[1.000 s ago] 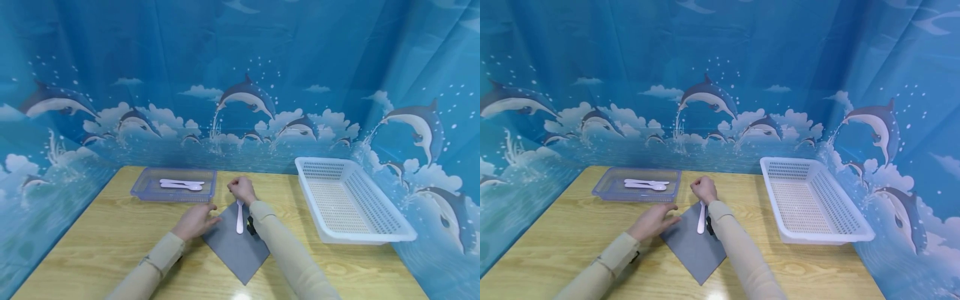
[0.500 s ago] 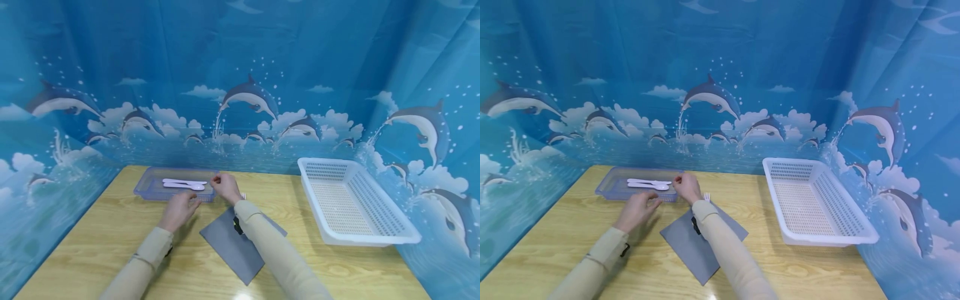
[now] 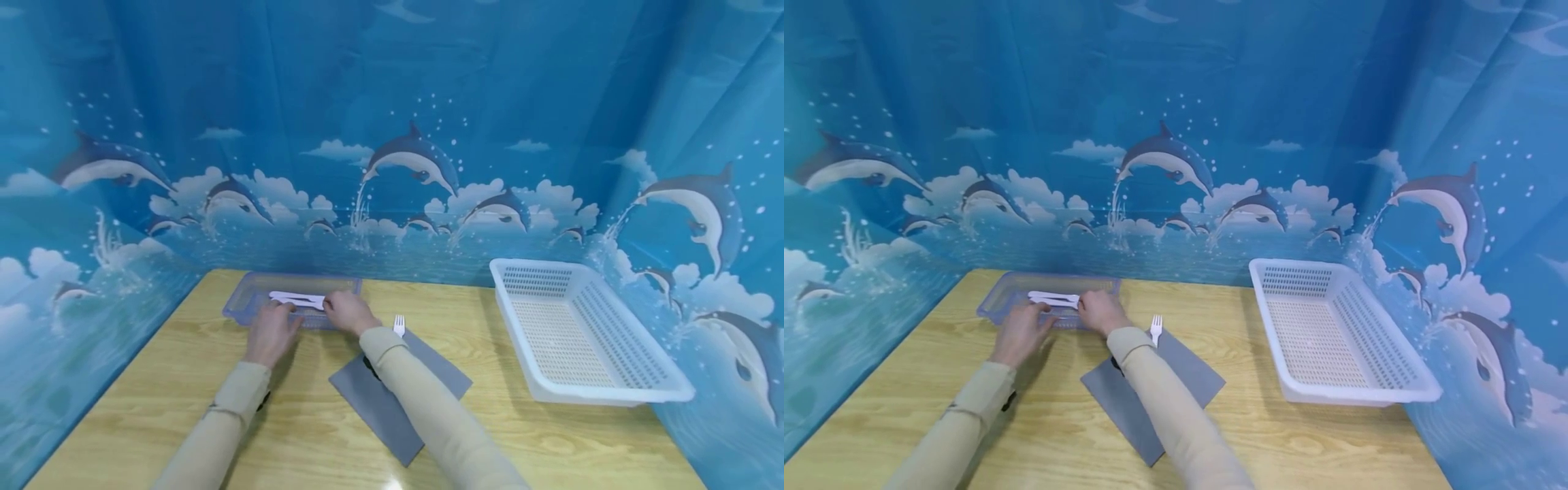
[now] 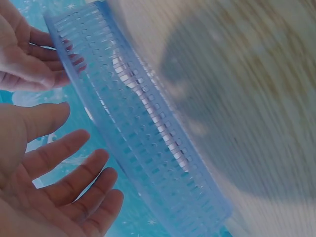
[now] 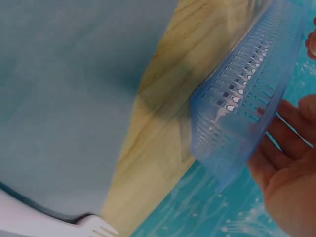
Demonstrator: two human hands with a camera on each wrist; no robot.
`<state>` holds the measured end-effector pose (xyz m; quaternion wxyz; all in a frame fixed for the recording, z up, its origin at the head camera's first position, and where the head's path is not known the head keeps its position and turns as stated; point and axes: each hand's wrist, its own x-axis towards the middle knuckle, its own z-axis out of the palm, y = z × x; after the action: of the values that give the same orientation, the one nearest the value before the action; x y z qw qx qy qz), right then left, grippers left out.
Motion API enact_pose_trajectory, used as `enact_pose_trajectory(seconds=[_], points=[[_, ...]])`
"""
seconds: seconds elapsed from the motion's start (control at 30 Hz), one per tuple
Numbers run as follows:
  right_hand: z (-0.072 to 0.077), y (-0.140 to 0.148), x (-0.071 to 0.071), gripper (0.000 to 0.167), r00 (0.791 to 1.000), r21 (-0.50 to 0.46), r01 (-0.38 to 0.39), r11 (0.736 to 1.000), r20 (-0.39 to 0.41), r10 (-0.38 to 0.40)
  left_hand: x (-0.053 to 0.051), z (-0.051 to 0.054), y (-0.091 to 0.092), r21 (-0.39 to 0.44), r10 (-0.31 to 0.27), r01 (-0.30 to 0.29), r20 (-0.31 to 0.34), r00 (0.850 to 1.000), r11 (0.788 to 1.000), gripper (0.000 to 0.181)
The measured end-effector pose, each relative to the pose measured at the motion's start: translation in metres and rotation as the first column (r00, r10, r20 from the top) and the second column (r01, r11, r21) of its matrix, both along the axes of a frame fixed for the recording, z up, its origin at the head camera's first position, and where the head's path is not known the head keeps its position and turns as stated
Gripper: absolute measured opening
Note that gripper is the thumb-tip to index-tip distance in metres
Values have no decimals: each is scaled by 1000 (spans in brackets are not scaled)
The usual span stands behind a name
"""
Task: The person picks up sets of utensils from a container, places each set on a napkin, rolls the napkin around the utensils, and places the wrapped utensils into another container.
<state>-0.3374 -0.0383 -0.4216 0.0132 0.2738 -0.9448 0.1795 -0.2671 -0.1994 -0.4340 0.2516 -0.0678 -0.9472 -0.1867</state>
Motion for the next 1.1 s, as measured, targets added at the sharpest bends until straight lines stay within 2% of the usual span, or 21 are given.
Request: enact_pose_trajectory(seconds=[0.1,0.23,0.33,0.47,0.8,0.97,1.1], points=[[-3,-7,0,50,999,92,18,996,30,-20,0,-3,0,-18,8,-8,3,1000,1000,21],[-6,-18,-1,69,993,192,38,981,103,-59,-2,-5,-2,-36,28,-27,41,999,999,21],[-9,-25,0,73,989,256,33,966,132,-69,-2,-7,-2,-40,38,-35,68,997,999,22],[-12,-29,-1,79,987,314,30,949,140,-77,-2,-9,-3,-43,41,-38,67,997,998,23],[-13,-30,-5,77,987,385,42,922,130,-99,-6,-10,1,-35,36,-34,34,999,999,20],[-12,-33,-3,78,979,355,63,933,159,-127,-4,-10,-1,-42,57,-56,28,998,998,18],[-12,-36,-4,69,979,344,60,937,163,-123,-2,-9,-2,-53,65,-64,28,997,997,18]])
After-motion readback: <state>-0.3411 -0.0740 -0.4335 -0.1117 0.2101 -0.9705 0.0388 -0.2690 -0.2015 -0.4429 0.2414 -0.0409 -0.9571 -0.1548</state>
